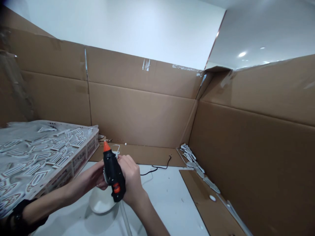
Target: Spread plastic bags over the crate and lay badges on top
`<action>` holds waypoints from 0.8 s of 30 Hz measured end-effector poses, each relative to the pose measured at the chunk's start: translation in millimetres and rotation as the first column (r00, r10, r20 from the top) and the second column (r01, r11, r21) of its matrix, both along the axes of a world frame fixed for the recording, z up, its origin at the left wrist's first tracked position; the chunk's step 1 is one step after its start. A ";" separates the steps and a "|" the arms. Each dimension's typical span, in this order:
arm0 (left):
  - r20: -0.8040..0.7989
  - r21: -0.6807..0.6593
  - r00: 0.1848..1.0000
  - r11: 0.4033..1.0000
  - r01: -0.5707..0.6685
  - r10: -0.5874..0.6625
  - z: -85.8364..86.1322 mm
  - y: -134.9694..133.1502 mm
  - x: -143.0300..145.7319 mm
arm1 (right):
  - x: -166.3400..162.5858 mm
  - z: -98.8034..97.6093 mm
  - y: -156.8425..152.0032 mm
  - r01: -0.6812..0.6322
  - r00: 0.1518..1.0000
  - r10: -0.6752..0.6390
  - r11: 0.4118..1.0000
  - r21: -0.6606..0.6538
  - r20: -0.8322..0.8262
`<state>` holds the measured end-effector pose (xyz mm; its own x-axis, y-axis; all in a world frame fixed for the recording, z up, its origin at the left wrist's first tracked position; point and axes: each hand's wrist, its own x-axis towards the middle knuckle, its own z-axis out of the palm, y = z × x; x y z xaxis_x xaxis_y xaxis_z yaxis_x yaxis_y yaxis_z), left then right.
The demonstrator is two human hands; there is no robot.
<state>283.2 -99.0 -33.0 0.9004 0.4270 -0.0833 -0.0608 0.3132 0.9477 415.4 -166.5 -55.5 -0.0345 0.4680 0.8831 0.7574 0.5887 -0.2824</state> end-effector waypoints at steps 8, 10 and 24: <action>-0.031 0.263 0.997 0.963 -0.060 0.071 -5.6 2.9 -0.8 | -0.5 5.4 -2.9 -0.234 0.870 0.044 0.914 -0.332 -0.492; -0.026 0.277 0.995 0.957 -0.083 0.094 -4.2 1.7 -0.7 | -1.2 6.1 -2.7 -0.263 0.839 0.031 0.897 -0.355 -0.543; 0.009 0.268 0.962 0.926 -0.266 0.274 13.1 -3.5 -0.5 | 16.4 18.1 -14.5 -0.066 0.883 -0.123 0.923 -0.380 -0.452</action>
<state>282.7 -102.5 -20.0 0.7466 0.6640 0.0417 -0.0799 0.0272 0.9964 431.8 -181.0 -37.4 0.3484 0.7589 0.5502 0.4993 0.3465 -0.7941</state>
